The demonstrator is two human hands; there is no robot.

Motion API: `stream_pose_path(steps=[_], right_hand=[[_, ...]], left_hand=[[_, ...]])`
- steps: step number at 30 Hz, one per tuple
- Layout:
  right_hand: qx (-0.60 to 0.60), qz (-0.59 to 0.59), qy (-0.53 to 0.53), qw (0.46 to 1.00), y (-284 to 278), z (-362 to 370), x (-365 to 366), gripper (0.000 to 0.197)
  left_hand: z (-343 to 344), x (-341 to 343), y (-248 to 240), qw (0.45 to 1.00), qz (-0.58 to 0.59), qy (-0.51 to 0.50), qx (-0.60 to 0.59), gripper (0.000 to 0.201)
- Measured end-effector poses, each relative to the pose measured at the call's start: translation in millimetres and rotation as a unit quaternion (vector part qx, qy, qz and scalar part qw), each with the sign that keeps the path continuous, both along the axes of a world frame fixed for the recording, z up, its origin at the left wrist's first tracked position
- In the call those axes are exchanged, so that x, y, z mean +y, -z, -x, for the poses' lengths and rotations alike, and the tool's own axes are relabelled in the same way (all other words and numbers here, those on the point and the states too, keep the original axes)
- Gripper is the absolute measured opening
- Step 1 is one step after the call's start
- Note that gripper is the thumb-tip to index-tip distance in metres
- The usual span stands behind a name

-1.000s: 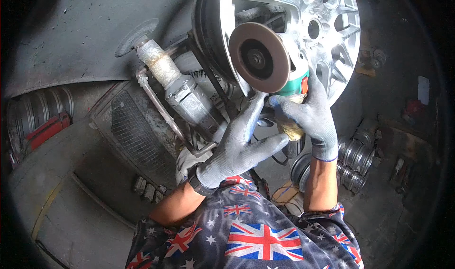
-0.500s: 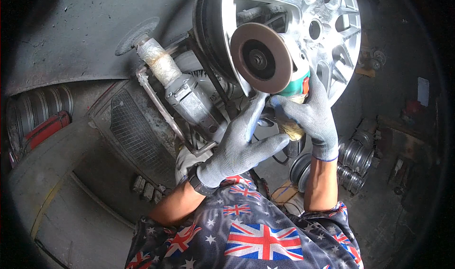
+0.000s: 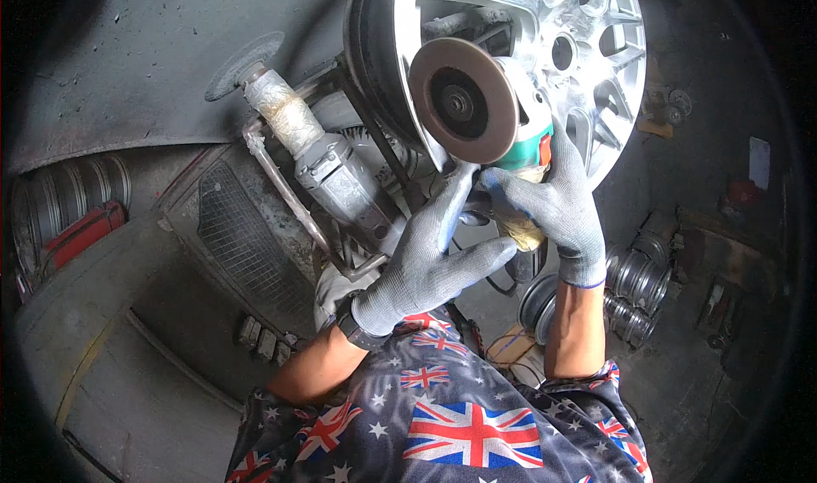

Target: The person uses a handheld angle grinder with a polishing pad to smooth and shine the surface of a silver alloy car wheel. They systematically move the tool across the spokes and rim, then rotate the wheel to access different sections. The person also wipes the wheel with a cloth to remove residue and inspect the finish.

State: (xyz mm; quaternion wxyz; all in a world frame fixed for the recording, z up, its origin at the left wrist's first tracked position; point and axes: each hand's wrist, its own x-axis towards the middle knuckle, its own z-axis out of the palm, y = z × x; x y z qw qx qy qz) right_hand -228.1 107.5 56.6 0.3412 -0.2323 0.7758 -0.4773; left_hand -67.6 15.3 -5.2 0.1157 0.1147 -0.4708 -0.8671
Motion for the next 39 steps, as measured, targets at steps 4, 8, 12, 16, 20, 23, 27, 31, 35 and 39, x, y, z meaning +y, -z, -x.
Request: stream_pose_path(steps=[4,8,12,16,20,23,27,31,35,39], right_hand=[[-0.01,-0.003,-0.001,1.0,-2,1,-4,0.081],[0.011,-0.012,-0.001,1.0,-3,0,-5,0.08],[0.017,-0.012,-0.001,1.0,1,3,-3,0.084],[-0.006,-0.014,0.01,1.0,2,2,0,0.086],[0.051,-0.03,-0.012,0.998,6,4,4,0.085],[-0.046,-0.008,0.004,0.999,-8,0,-3,0.084],[-0.039,0.012,0.013,0.999,0,-2,9,0.084],[-0.06,0.029,0.052,0.996,0,-5,29,0.085],[-0.086,0.075,0.147,0.983,9,-19,72,0.083],[-0.168,0.208,0.313,0.911,33,-46,118,0.067]], left_hand=[[1,-3,-1,1.0,0.006,-0.001,0.001,0.098],[1,-4,-1,1.0,0.001,0.0,0.002,0.098],[1,-6,-4,1.0,-0.003,0.007,-0.003,0.098],[0,-3,-4,1.0,-0.013,0.013,-0.019,0.097],[-1,0,-3,1.0,-0.019,0.014,-0.012,0.098],[0,2,0,1.0,-0.006,0.024,-0.007,0.097],[-7,10,0,0.998,0.046,0.028,-0.03,0.097],[-2,12,-14,0.989,0.139,0.038,-0.023,0.094],[1,13,-34,0.961,0.255,0.098,-0.032,0.085],[11,26,-40,0.96,0.264,0.088,0.037,0.059]])
